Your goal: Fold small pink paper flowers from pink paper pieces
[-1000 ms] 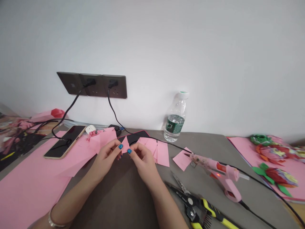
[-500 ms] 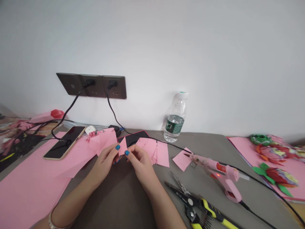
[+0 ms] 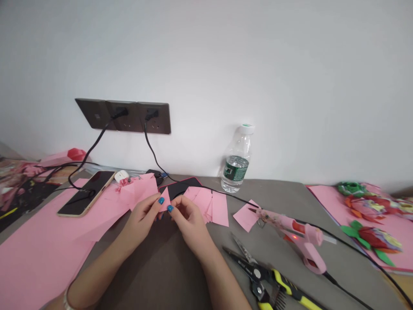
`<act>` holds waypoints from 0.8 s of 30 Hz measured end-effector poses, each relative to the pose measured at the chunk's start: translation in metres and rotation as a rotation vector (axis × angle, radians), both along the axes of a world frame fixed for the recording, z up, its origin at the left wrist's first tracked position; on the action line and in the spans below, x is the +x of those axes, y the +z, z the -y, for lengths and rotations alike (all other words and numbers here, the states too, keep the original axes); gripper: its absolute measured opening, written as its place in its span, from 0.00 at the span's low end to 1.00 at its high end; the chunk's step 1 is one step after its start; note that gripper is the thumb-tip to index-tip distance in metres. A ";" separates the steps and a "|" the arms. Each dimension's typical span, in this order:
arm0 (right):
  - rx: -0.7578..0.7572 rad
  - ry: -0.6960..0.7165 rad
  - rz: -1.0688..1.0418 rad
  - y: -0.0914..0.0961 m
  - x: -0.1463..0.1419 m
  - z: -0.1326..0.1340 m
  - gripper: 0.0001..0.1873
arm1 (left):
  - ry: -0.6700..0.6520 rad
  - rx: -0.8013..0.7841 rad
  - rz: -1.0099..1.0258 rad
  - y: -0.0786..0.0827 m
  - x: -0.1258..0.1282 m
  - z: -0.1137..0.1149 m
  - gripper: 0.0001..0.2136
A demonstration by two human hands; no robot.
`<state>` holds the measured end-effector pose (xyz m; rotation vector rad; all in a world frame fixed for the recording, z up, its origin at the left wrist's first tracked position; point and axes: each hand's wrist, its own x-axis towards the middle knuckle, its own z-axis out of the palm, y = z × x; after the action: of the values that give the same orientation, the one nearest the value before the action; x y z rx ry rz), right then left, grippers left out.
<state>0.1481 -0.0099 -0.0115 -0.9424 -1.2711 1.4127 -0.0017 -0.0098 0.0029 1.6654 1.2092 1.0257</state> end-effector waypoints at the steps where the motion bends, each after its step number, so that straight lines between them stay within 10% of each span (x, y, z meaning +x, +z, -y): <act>1: 0.030 -0.025 -0.008 0.000 0.000 0.000 0.14 | -0.008 -0.006 -0.009 -0.001 0.000 0.000 0.17; 15: 0.200 -0.228 -0.069 -0.007 0.003 -0.003 0.02 | -0.129 -0.157 0.173 -0.002 0.006 0.000 0.09; 24: 0.578 -0.248 0.325 0.003 0.013 -0.003 0.12 | 0.005 -0.248 0.381 -0.009 0.003 -0.006 0.09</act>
<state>0.1610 -0.0074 -0.0082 -0.9015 -1.6195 0.6524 0.0016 -0.0040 -0.0064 1.2111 1.0377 1.0882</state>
